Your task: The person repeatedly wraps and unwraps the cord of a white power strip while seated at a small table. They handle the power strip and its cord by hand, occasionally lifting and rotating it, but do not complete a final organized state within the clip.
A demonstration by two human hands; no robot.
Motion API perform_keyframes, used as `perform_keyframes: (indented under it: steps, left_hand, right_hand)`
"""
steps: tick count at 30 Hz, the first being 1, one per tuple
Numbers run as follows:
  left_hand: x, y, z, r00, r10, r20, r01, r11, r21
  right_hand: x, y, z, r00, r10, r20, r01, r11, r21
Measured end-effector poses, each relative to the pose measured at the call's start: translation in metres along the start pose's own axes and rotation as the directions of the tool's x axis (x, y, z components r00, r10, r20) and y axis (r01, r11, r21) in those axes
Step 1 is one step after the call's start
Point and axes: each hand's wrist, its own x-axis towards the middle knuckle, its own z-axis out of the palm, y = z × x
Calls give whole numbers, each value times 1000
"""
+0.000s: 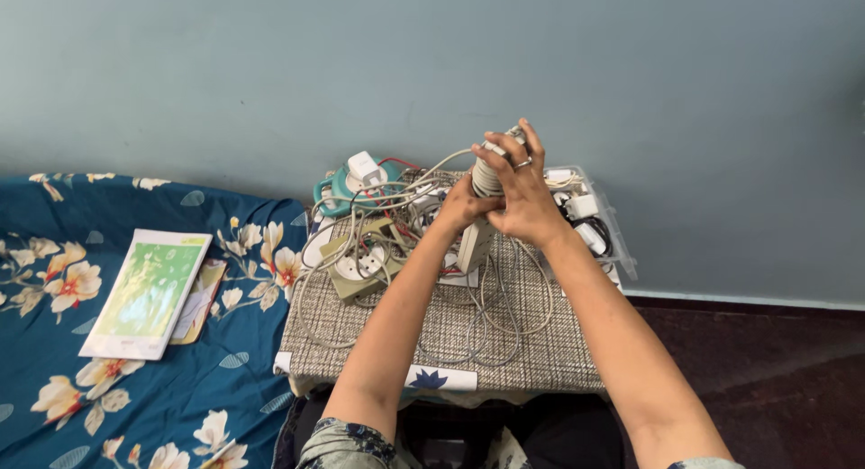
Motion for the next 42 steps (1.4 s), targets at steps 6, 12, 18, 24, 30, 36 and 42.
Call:
perform_keyframes:
  steps: [6,12,18,24,30,36,42]
  left_hand:
    - [4,7,-14,996,-85,18,83,994,70]
    - [-6,10,-32,984,-163,78,174,969,-173]
    - [-14,2,-43,985,-140,101,167,922,-349]
    - [-14,-15,-39,998,-70,9,68,930,-362]
    - [-13,-22,-27,998,31,-48,-40,978,-206]
    - [-20,-15,-4,998,-43,54,44,999,-6]
    - [-15,-15,19,987,2,158,-32,981,189]
  right_hand:
    - [5,-3,6,999,-22,-27,21,1000,-9]
    - [19,-16,21,990,-115,-85,113,993,-21]
    - [24,-24,33,994,-99,-54,102,993,66]
    - [20,-22,32,986,-141,-86,156,965,210]
    - [6,4,12,924,294,-245,-40,712,701]
    - [14,59,16,864,399,308,-454,348,820]
    - [-4,73,18,674,450,585,-703,149,695]
